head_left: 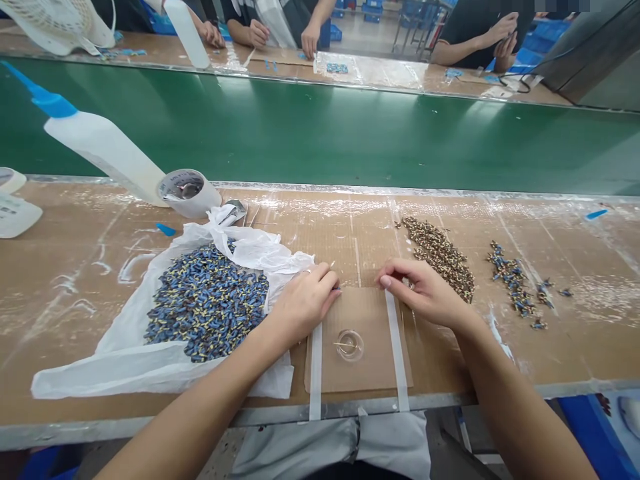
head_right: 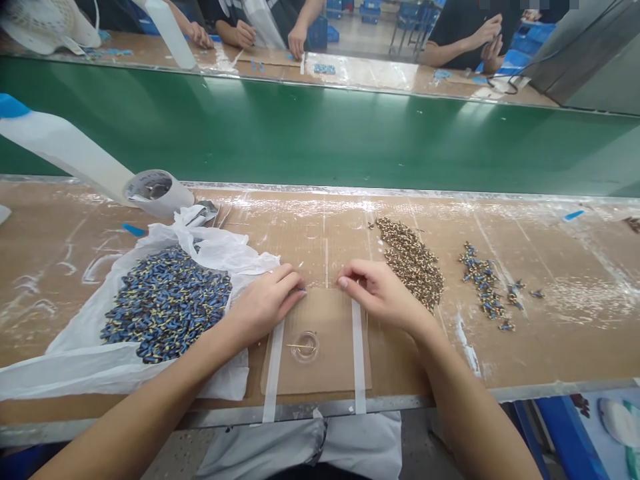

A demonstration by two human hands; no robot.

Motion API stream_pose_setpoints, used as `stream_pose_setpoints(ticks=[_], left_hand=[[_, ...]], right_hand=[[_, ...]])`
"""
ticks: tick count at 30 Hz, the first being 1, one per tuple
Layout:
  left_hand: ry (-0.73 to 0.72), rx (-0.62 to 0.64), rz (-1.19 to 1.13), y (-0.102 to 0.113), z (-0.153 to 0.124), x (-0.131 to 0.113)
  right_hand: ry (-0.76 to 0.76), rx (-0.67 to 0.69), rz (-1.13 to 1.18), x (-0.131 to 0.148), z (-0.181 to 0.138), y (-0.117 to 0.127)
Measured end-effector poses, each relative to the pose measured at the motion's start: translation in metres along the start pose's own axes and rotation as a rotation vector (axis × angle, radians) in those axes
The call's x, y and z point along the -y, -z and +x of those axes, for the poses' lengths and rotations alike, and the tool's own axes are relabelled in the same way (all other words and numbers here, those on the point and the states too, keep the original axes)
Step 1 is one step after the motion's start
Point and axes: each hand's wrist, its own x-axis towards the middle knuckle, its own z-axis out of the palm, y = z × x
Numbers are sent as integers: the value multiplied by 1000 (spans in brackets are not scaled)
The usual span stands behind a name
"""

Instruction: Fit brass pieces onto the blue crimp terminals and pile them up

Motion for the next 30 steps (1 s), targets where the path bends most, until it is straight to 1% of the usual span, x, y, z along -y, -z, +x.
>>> stream_pose_setpoints(ticks=[3, 5, 7, 12, 15, 18, 21, 24, 26, 30], left_hand=[[-33, -22, 81, -2, 0, 2], [-35, -44, 44, -2, 0, 4], [-9, -68, -107, 0, -1, 6], [101, -84, -675, 8, 0, 10], [155, -57, -942, 8, 2, 10], [223, -1, -1108, 4, 3, 10], [252, 26, -1120, 2, 2, 11], [188, -11, -972, 2, 0, 12], [151, -13, -883, 3, -2, 12], [159, 19, -842, 3, -3, 11]], right_hand=[[91, 233, 181, 14, -4, -9], [143, 306, 202, 21, -5, -18], [169, 307, 165, 26, -5, -28], [165, 286, 98, 31, -5, -50], [208, 280, 79, 31, -5, -59], [259, 269, 77, 29, -5, -62], [258, 258, 73, 25, -6, -57], [237, 234, 48, 20, -6, -46], [220, 235, 48, 18, -5, -39], [200, 247, 70, 19, -6, -34]])
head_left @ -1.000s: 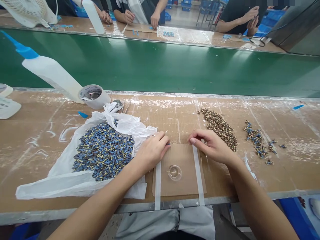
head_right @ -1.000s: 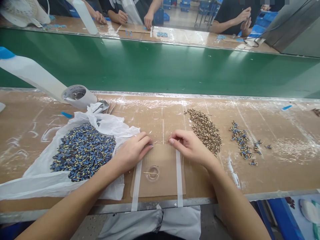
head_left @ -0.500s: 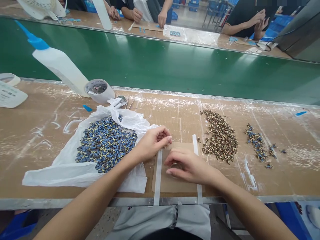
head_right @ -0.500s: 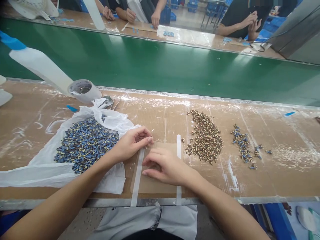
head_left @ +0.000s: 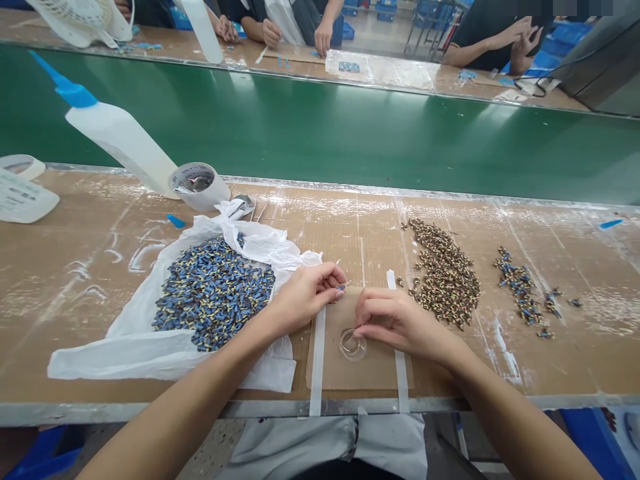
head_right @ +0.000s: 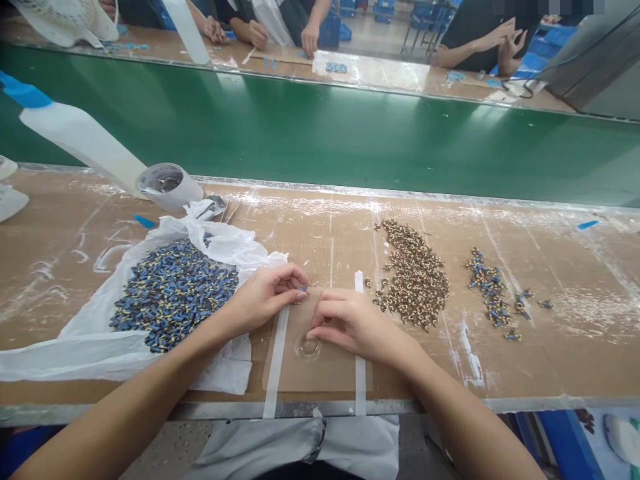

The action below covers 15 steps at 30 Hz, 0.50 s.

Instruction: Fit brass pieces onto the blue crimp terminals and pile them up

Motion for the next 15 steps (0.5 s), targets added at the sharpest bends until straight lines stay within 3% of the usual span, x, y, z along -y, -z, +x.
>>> stream_pose_setpoints(ticks=[5, 15], left_hand=[[71, -30, -64, -3, 0, -1], [-5, -42, 42, -6, 2, -3]], right_hand=[[9, 25, 28, 6, 1, -7], [55, 8, -45, 7, 4, -15]])
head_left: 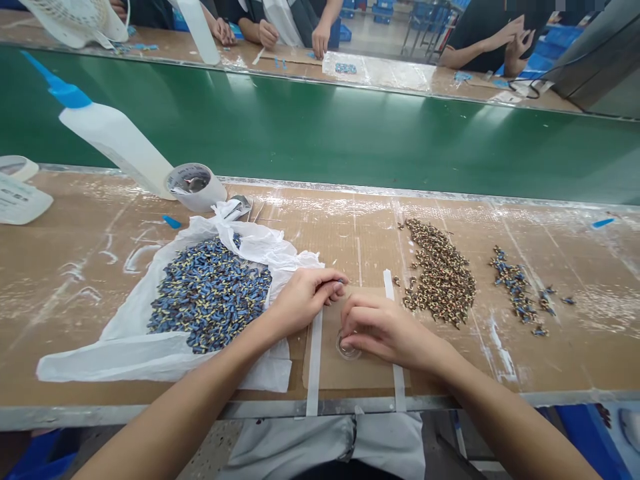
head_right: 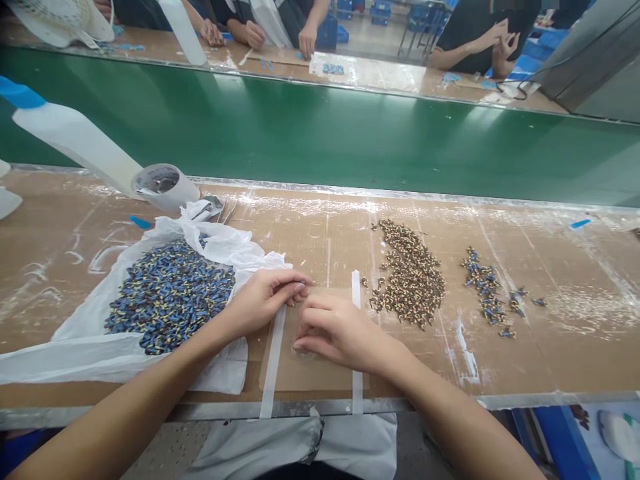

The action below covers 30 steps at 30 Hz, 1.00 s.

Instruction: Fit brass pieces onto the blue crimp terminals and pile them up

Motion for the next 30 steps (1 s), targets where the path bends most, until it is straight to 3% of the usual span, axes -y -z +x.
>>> stream_pose_setpoints(ticks=[7, 13, 17, 24, 30], left_hand=[[29, 66, -150, -8, 1, -2], [44, 89, -191, -11, 1, -2], [53, 89, -216, -11, 0, -3], [80, 101, -156, -14, 0, -5], [23, 127, -84, -16, 0, -6]], right_hand=[[31, -22, -97, -2, -3, -2], [-5, -16, 11, 1, -4, 5], [-64, -175, 200, 1, -10, 20], [-181, -638, 333, -9, -11, 24], [-221, -670, 235, -17, -5, 12]])
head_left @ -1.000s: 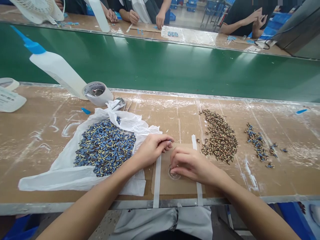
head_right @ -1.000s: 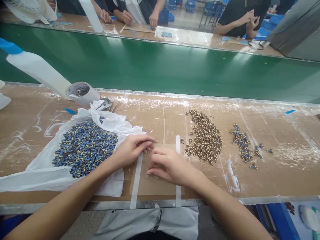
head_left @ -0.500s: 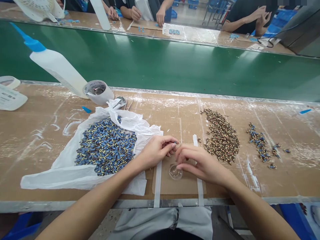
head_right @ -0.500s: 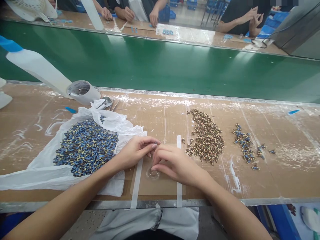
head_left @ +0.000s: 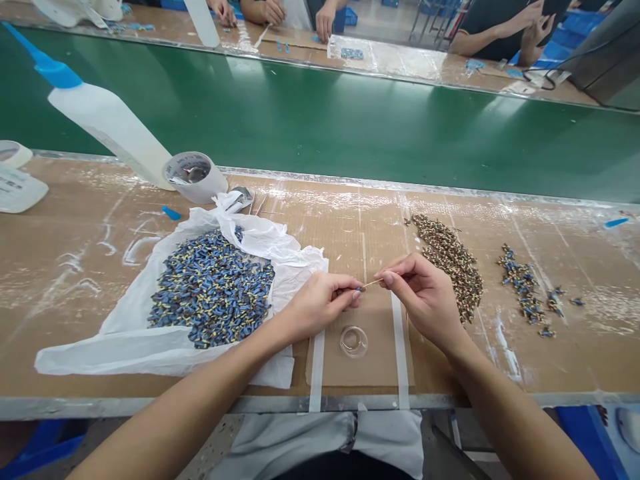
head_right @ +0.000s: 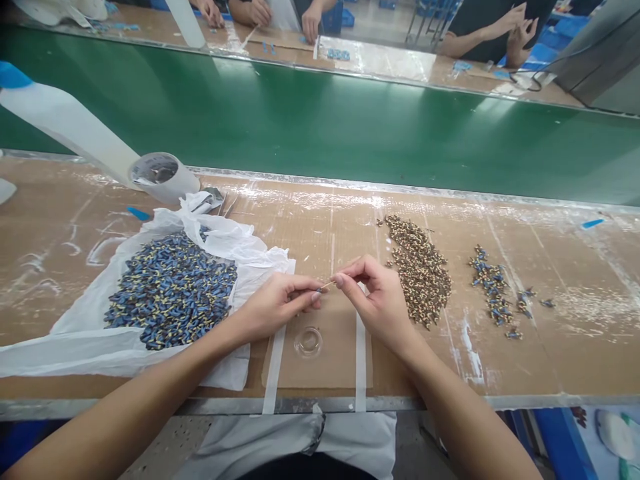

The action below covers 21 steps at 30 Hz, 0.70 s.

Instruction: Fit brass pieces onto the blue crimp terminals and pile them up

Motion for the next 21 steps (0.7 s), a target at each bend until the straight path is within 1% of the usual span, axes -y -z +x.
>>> stream_pose_setpoints(ticks=[10, 21], left_hand=[[-23, 20, 13, 1, -2, 0], [-18, 26, 15, 0, -1, -1]], right_hand=[[24, 7, -124, -4, -1, 0], [20, 57, -153, -1, 0, 0]])
